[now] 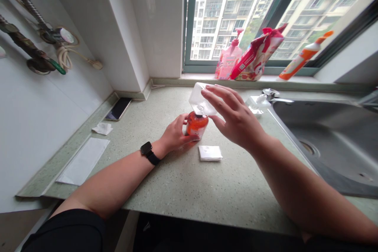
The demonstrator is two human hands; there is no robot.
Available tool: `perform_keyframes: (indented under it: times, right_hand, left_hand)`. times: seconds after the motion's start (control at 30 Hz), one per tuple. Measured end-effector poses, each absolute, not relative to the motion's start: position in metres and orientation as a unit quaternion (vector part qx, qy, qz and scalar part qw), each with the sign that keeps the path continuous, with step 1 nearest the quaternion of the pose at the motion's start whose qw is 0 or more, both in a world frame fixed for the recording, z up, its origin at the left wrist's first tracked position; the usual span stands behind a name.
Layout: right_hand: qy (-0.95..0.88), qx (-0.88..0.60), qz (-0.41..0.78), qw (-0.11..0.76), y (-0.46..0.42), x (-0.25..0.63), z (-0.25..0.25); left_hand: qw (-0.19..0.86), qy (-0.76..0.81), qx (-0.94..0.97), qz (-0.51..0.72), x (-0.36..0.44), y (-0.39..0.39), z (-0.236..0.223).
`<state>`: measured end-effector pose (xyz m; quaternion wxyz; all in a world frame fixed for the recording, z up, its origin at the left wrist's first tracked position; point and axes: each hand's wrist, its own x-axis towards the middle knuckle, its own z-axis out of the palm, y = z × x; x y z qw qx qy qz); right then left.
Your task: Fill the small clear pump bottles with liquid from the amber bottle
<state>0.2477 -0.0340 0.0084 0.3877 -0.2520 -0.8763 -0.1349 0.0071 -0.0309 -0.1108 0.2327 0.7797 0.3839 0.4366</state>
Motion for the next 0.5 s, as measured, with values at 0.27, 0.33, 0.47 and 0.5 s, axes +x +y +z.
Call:
perform_keyframes:
  times: [0.27, 0.33, 0.47, 0.5]
  right_hand:
    - [-0.879, -0.25, -0.136, 0.383, -0.0344, 0.2469, 0.0093]
    - [-0.879, -0.25, -0.139, 0.383, -0.0342, 0.2469, 0.0095]
    - [-0.879, -0.249, -0.141, 0.381, -0.034, 0.2469, 0.0099]
    - [-0.879, -0.249, -0.14, 0.381, -0.0341, 0.2469, 0.0099]
  left_hand:
    - [0.227, 0.385, 0.781, 0.436, 0.0067, -0.0307, -0.1112]
    - [0.226, 0.384, 0.781, 0.437, 0.0068, -0.0306, -0.1114]
    - [0.222, 0.384, 0.782, 0.438, 0.0069, -0.0304, -0.112]
    - [0.222, 0.384, 0.782, 0.438, 0.0069, -0.0304, -0.112]
